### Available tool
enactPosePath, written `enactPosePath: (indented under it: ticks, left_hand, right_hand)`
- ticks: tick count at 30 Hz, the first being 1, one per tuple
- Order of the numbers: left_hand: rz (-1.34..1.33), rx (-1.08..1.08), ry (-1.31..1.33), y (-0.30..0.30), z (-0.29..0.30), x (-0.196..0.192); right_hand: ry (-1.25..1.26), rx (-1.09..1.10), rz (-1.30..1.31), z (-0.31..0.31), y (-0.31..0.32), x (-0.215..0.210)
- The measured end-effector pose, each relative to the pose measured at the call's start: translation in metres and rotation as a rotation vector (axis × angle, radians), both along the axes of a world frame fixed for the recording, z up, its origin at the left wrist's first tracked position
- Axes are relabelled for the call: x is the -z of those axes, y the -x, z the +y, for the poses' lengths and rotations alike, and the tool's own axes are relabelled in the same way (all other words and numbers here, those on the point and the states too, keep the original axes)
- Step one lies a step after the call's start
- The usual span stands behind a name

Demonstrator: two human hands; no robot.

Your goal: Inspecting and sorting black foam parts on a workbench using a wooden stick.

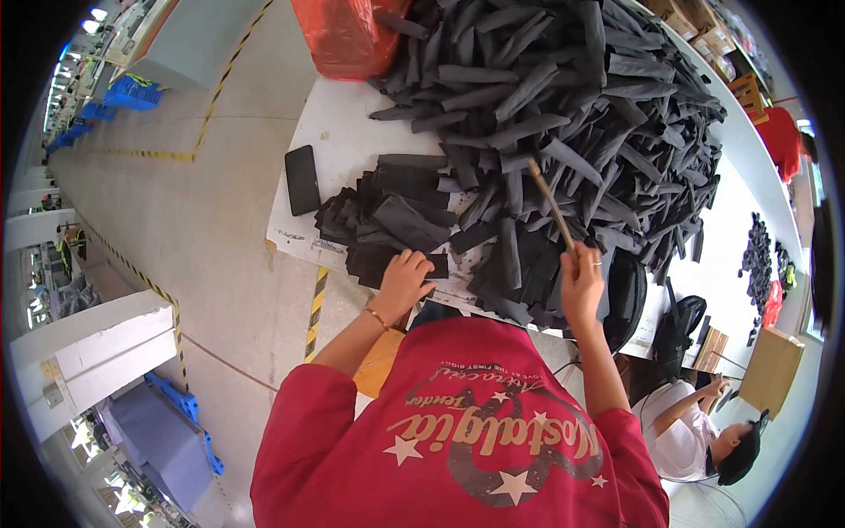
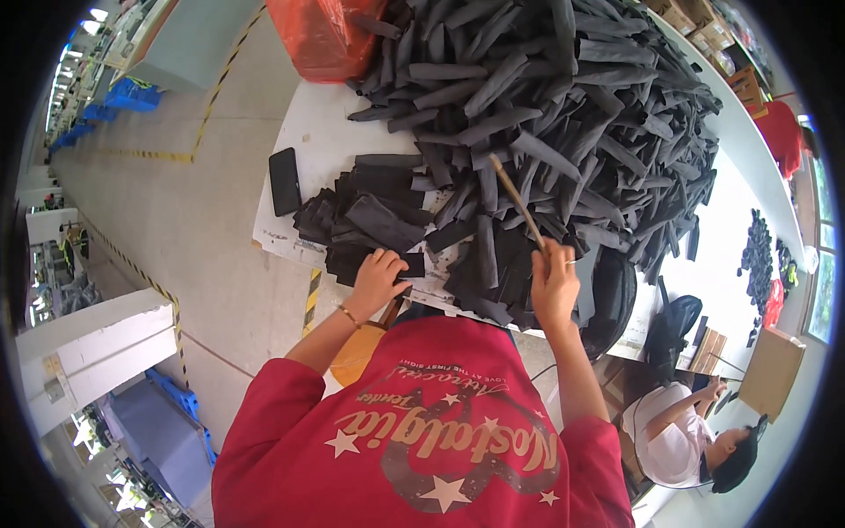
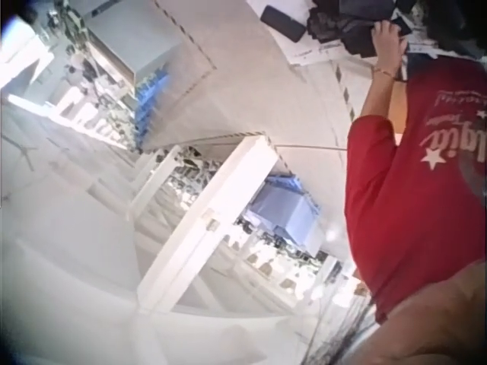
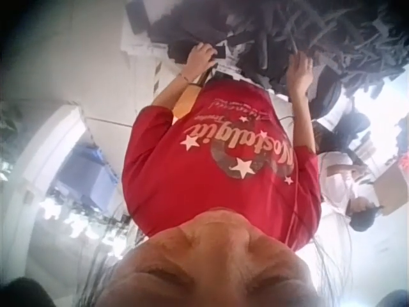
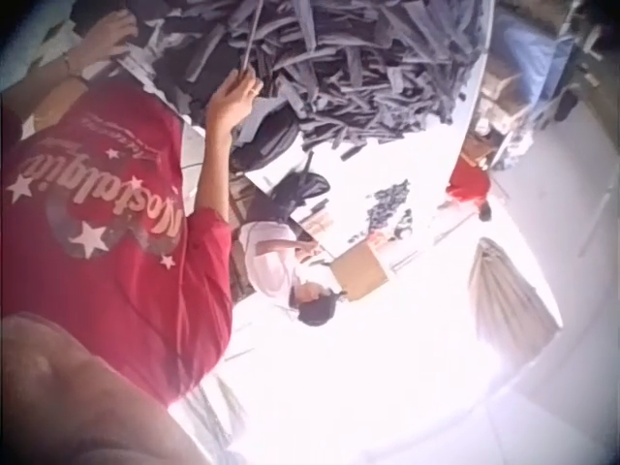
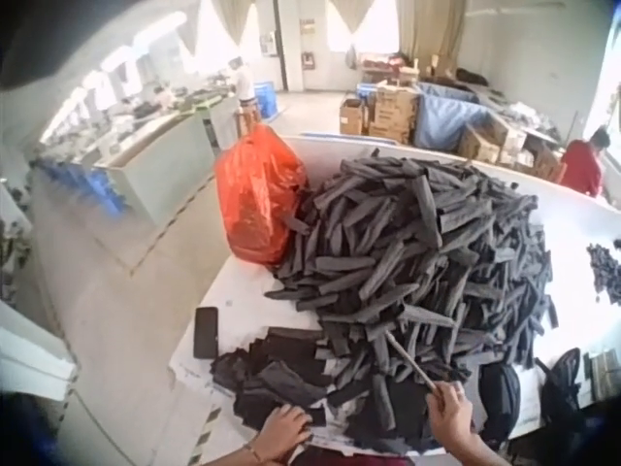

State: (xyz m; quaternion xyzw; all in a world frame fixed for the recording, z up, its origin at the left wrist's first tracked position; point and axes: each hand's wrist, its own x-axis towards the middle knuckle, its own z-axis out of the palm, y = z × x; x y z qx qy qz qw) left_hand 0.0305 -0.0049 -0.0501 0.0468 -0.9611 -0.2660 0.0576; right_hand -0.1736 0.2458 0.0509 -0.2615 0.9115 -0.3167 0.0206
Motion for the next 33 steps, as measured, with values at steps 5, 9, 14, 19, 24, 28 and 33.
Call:
enactPosePath:
  ticks: [5, 9, 14, 19, 24, 28, 33]
  left_hand:
    - [0.037, -0.100, 0.001, 0.008, 0.010, 0.026]
    - [0.056, -0.189, -0.295, 0.017, -0.001, 0.000]
    - [-0.004, -0.225, -0.515, 0.020, -0.014, -0.028]
    - [-0.026, -0.116, -0.557, 0.026, -0.015, -0.043]
    - [0.061, 0.023, -0.540, 0.051, 0.016, -0.060]
    - [0.592, -0.270, -0.194, 0.059, 0.030, -0.113]
    - [0.379, -0.473, -2.080, 0.042, 0.036, -0.034]
  right_hand:
    - [-0.015, -0.269, -0.107, 0.013, -0.024, 0.013]
    - [-0.198, -0.519, -0.046, 0.035, -0.020, 0.009]
    - [-0.263, -0.568, 0.014, 0.038, -0.018, -0.002]
    - [-0.275, -0.615, 0.021, 0.028, -0.013, -0.008]
    - [-0.162, -0.649, -0.121, -0.015, -0.035, 0.005]
    - [0.164, -0.501, -0.372, -0.024, -0.052, 0.039]
    - [0.269, -0.340, -0.796, -0.038, -0.079, 0.031]
